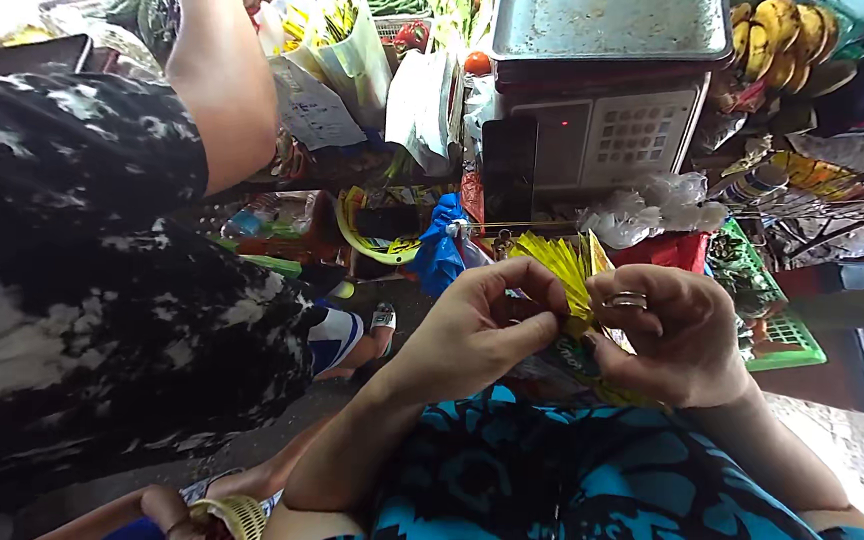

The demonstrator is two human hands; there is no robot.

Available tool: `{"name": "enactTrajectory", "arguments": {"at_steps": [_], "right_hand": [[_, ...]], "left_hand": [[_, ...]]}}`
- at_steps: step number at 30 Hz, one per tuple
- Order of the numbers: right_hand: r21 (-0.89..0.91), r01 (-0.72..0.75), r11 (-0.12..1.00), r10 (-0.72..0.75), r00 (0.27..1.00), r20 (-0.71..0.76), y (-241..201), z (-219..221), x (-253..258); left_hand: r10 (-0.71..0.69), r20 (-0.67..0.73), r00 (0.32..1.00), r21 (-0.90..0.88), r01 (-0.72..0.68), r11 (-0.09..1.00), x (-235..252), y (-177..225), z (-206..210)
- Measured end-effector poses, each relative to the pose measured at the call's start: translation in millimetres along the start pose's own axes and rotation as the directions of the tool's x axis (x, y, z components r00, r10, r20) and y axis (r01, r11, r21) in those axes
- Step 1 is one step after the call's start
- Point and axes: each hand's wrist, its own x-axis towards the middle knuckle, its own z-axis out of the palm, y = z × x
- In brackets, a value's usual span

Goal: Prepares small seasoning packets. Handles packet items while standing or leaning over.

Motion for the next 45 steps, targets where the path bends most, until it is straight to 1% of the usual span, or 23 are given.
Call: {"name": "enactTrajectory", "arguments": {"at_steps": [4, 8, 14, 23, 30, 38, 40, 45], "right_hand": [[0.011, -0.004, 1.000, 0.003, 1.000, 0.004, -0.5, 0.7, -0.3], [0.021, -0.004, 1.000, 0.004, 1.000, 0.007, -2.2, 0.5, -0.2], [0.053, -0.003, 0.999, 0.003, 1.000, -0.002, -3.0, 1.2, -0.5], [0.059, 0.025, 0.998, -0.025, 1.000, -0.004, -2.7, 2.4, 0.8], [0.114, 0.041, 0.993, -0.046, 0.998, 0.043, -0.7, -0.1, 0.9], [0.126, 0.044, 0.991, -0.053, 0.996, 0.066, 0.1, -3.4, 0.2], [0.124, 0.041, 0.991, -0.048, 0.997, 0.057, 0.1, -3.8, -0.4], [0.088, 0.035, 0.996, -0.038, 0.999, 0.033, -0.1, -5.6, -0.5]], "left_hand": [[0.051, -0.051, 0.997, 0.041, -0.049, 0.998, 0.5, 0.4, 2.5], [0.054, -0.076, 0.996, 0.047, -0.051, 0.998, 1.1, 1.7, 4.4], [0.067, -0.052, 0.996, 0.016, -0.066, 0.998, 0.8, 1.7, 4.1], [0.094, -0.034, 0.995, 0.031, -0.093, 0.995, 0.8, 1.0, 4.6], [0.055, 0.008, 0.998, -0.008, -0.055, 0.998, 3.6, 5.1, 2.8], [-0.011, 0.085, 0.996, -0.115, 0.021, 0.993, 9.8, 2.7, -0.8], [0.007, 0.091, 0.996, -0.078, 0.000, 0.997, 9.8, 3.6, -0.9], [0.071, 0.060, 0.996, 0.119, -0.078, 0.990, 5.1, 8.3, 3.8]]}}
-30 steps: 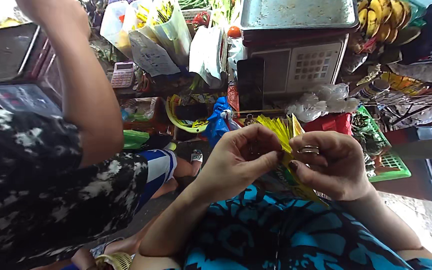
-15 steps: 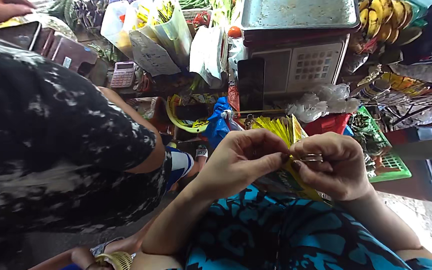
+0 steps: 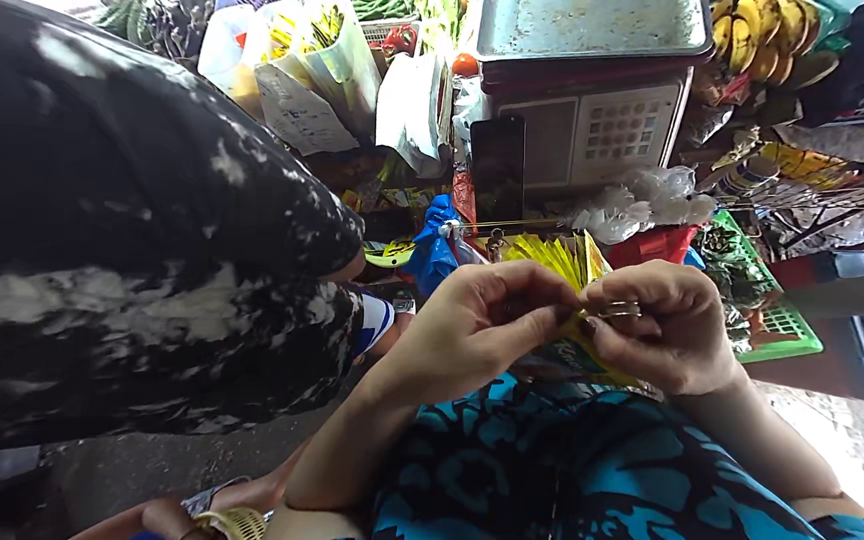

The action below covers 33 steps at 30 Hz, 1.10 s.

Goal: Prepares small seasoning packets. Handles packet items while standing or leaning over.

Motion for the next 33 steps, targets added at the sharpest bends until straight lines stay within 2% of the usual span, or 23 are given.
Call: {"name": "enactTrajectory", "arguments": {"at_steps": [7, 15, 25, 33], "right_hand": [[-0.004, -0.005, 1.000, 0.005, 1.000, -0.011, -0.4, 0.4, -2.3], [0.032, 0.005, 0.999, -0.006, 1.000, 0.016, -2.3, -0.9, -2.7], [0.026, 0.045, 0.999, -0.046, 0.998, 0.032, -3.0, -0.8, -3.1], [0.047, 0.063, 0.997, -0.064, 0.997, 0.040, -1.5, 0.5, -3.2]], "left_hand": [[0.041, -0.018, 0.999, 0.096, -0.039, 0.995, -1.3, 2.1, 4.0], [0.023, 0.020, 1.000, -0.014, -0.022, 1.000, 0.4, -1.2, 3.8], [0.001, 0.059, 0.998, -0.056, 0.002, 0.998, 1.6, -0.4, 3.8], [-0.047, 0.135, 0.990, -0.199, 0.073, 0.977, 5.7, -8.1, 0.9]]}}
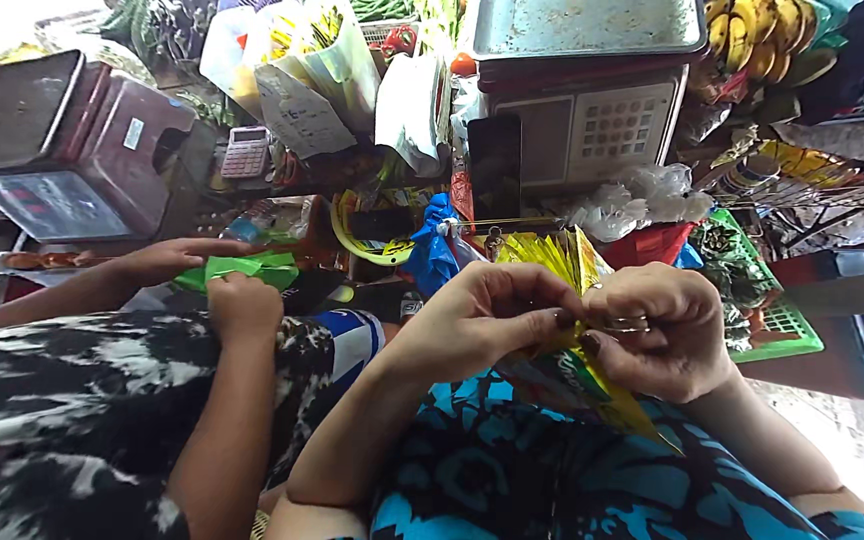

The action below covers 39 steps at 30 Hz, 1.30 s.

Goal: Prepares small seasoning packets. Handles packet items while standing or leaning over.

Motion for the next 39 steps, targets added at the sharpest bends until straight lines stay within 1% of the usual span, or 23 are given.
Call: {"name": "enactTrajectory", "arguments": {"at_steps": [5, 11, 14, 18, 23, 26, 30, 33, 35, 39], "right_hand": [[0.000, 0.010, 1.000, -0.010, 1.000, -0.005, 1.1, 0.4, 0.7], [-0.005, -0.001, 1.000, 0.001, 1.000, -0.030, 3.3, -1.3, 0.0], [-0.007, -0.001, 1.000, 0.001, 0.998, -0.055, 3.9, -0.7, -1.0], [-0.026, 0.000, 1.000, -0.002, 0.996, -0.091, 4.5, 0.4, -2.1], [-0.023, -0.008, 1.000, 0.005, 0.993, -0.121, 5.6, 1.7, -2.5], [-0.016, -0.009, 1.000, 0.007, 0.991, -0.131, 6.2, 1.8, -1.6], [-0.030, -0.002, 1.000, -0.003, 0.987, -0.160, 7.4, 0.7, 0.2], [-0.023, -0.001, 1.000, -0.003, 0.985, -0.172, 9.6, 0.2, -0.1], [-0.007, -0.016, 1.000, 0.015, 0.988, -0.154, 9.6, -0.1, -0.5], [-0.002, -0.038, 0.999, 0.038, 0.990, -0.135, 11.0, 2.4, -0.9]], "left_hand": [[-0.020, -0.007, 1.000, -0.029, 0.020, 0.999, 1.8, -4.5, -0.2], [0.025, -0.049, 0.998, -0.018, -0.026, 1.000, 1.9, -4.8, 4.6], [0.026, -0.063, 0.998, -0.002, -0.026, 1.000, 1.4, -3.4, 5.7], [0.034, -0.073, 0.997, 0.048, -0.031, 0.998, 2.0, -2.8, 5.1], [0.030, -0.141, 0.990, 0.168, -0.006, 0.986, 1.1, -0.4, 10.3], [0.029, -0.138, 0.990, 0.181, -0.003, 0.984, 1.2, -1.1, 9.8], [0.060, -0.120, 0.991, 0.189, -0.036, 0.981, 1.6, -8.6, 8.0], [0.066, -0.156, 0.986, 0.204, -0.033, 0.978, 1.9, -12.0, 8.9], [0.093, -0.202, 0.975, 0.233, -0.044, 0.971, 1.7, -12.3, 9.6], [0.178, -0.285, 0.942, 0.379, -0.060, 0.924, 0.6, -8.8, 15.7]]}}
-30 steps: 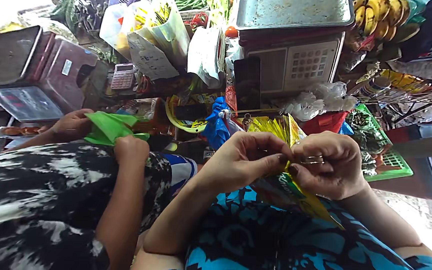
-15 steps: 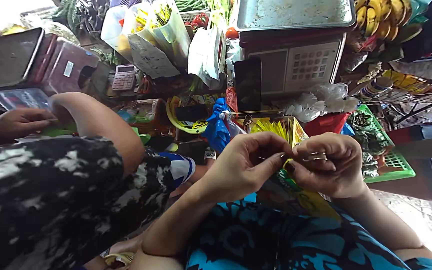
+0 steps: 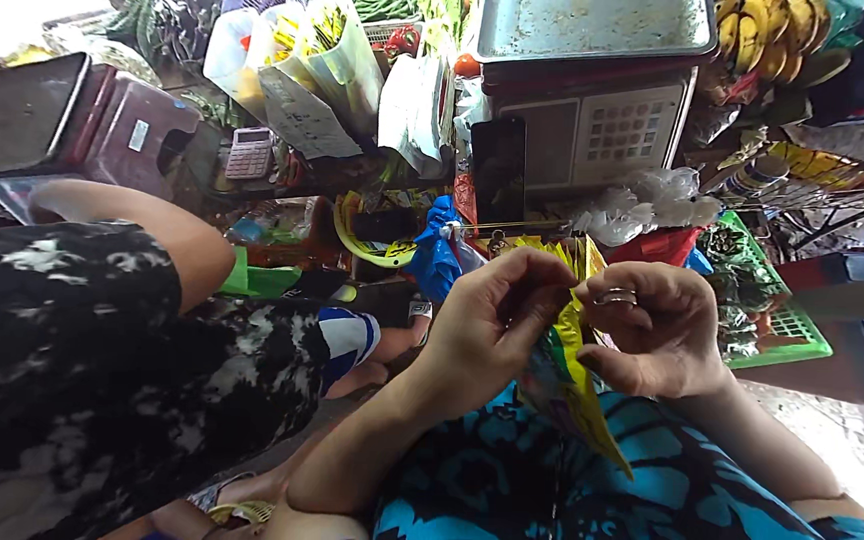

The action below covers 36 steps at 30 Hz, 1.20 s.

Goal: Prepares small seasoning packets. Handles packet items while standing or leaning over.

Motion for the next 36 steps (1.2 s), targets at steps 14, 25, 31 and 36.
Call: {"name": "enactTrajectory", "arguments": {"at_steps": [14, 25, 31, 36], "right_hand": [[0.027, -0.036, 0.999, 0.036, 0.999, -0.008, -7.1, -2.4, 0.8], [0.092, -0.033, 0.995, 0.034, 0.999, -0.009, -2.6, -0.7, 2.4], [0.072, -0.051, 0.996, 0.053, 0.998, -0.022, -5.0, -1.6, 2.4], [0.089, -0.057, 0.994, 0.062, 0.997, -0.054, -4.6, -4.5, 2.2]], "left_hand": [[0.068, -0.021, 0.998, -0.164, -0.070, 0.984, 2.2, -9.3, 6.1], [0.057, -0.123, 0.991, -0.266, -0.089, 0.960, 3.6, -14.8, 16.2], [0.076, -0.060, 0.995, -0.206, -0.087, 0.975, 3.5, -15.9, 10.6], [0.013, 0.239, 0.971, -0.202, 0.036, 0.979, 2.8, -24.9, -9.2]]}}
